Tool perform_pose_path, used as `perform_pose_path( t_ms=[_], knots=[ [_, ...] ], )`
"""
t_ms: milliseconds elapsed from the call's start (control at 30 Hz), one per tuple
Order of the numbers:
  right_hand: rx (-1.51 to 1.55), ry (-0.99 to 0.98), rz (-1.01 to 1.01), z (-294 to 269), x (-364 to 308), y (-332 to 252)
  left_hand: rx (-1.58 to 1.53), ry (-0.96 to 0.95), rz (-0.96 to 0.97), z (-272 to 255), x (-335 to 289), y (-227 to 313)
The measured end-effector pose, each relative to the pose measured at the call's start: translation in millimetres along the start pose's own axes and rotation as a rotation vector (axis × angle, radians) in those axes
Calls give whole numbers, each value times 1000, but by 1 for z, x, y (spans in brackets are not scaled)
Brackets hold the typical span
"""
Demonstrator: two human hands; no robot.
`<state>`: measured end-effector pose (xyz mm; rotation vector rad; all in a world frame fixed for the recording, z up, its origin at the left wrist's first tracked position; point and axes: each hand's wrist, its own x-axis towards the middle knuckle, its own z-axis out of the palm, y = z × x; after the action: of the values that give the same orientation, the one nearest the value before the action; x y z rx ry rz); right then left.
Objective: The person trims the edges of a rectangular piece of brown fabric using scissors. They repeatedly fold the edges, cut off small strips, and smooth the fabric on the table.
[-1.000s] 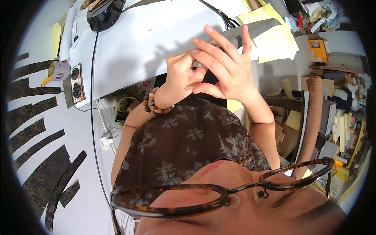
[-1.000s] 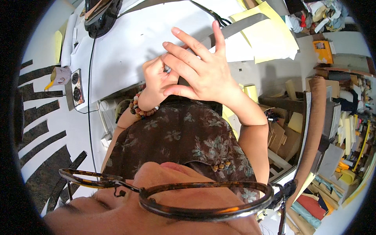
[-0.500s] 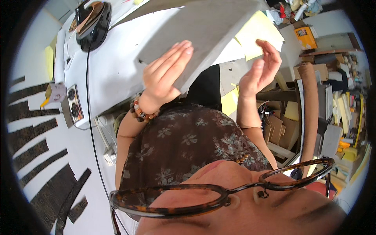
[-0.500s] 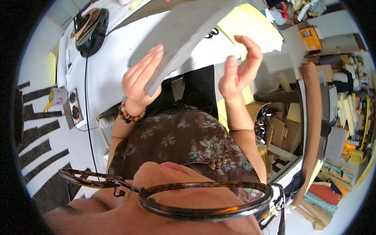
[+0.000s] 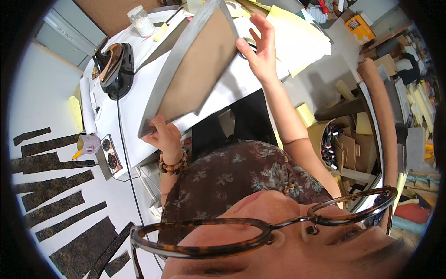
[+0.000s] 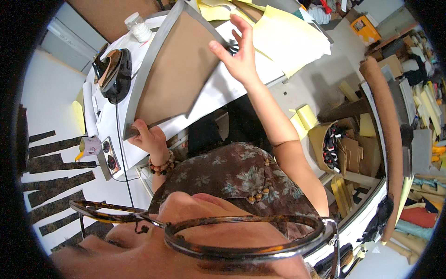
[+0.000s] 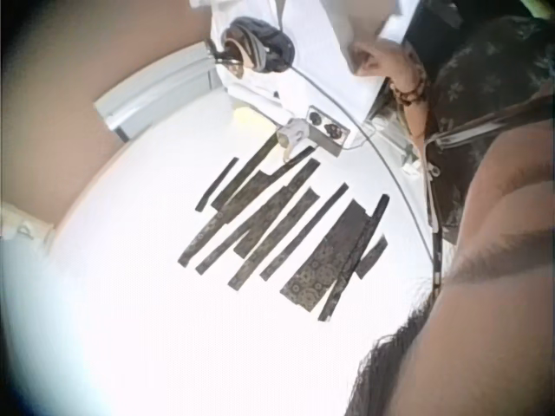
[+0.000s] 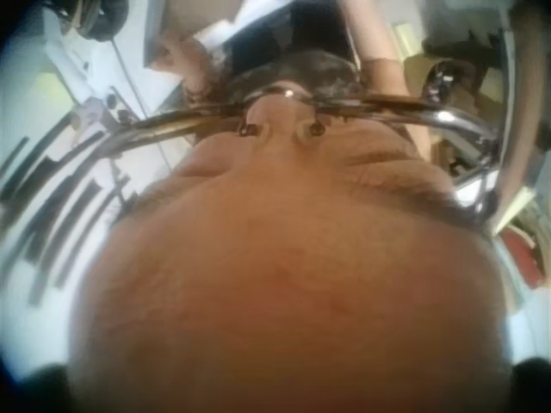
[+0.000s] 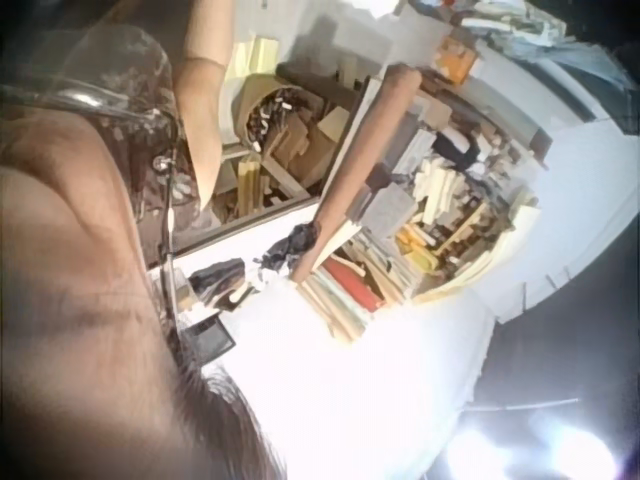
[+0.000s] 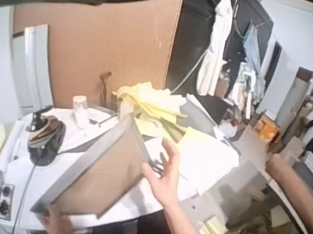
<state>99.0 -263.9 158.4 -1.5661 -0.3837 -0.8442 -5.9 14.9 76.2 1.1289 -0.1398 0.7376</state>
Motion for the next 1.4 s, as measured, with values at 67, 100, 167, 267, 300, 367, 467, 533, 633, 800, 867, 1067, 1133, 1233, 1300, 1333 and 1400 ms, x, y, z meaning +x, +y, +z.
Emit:
perform_pose_path(
  t_ms=[67, 100, 167, 267, 300, 367, 467, 533, 633, 800, 867, 1067, 1133, 1233, 1300, 1333, 1400],
  knots=[
    [-73, -199, 72, 0, 18, -13, -216, 134, -80, 8, 5, -1],
    [-58, -259, 156, -1, 22, -17, -256, 100, -121, 13, 7, 1],
    [-92, -377, 288, -4, 30, -21, -332, 31, -203, 19, 14, 7],
    [-246, -442, 268, -1, 34, -23, -437, 41, -322, 0, 9, -12],
    [-292, -455, 232, 3, 35, -23, -293, 3, -311, -5, 8, -13],
    [-368, -494, 231, 9, 41, -30, -239, -142, -276, -18, 9, -11],
    [-530, -610, 142, 18, 53, -27, -102, -377, -425, -35, 22, 4],
    [-588, -769, 69, 32, 56, -13, -36, -423, -496, -39, 37, 5],
    [-569, -898, -126, 48, 49, -8, 166, -570, -354, -12, 57, 18],
    [-342, -1064, -99, 70, 60, -35, -275, -618, -196, 14, 107, 30],
    [-220, -1100, -156, 74, 69, -36, -201, -755, 6, 33, 123, 41],
    [-79, -1067, -574, 90, 98, -42, -235, -987, 309, 78, 134, 58],
    [-103, -973, -627, 95, 96, -42, -99, -950, 429, 83, 124, 56],
    [-169, -699, -523, 98, 65, -56, 51, -863, 576, 85, 115, 51],
    [-117, -512, -564, 89, 48, -41, 82, -792, 623, 84, 112, 41],
    [-44, -524, -405, 79, 30, -41, 121, -781, 611, 82, 110, 38],
    [289, -613, 50, 61, -5, -45, 194, -760, 586, 80, 104, 34]
  ],
)
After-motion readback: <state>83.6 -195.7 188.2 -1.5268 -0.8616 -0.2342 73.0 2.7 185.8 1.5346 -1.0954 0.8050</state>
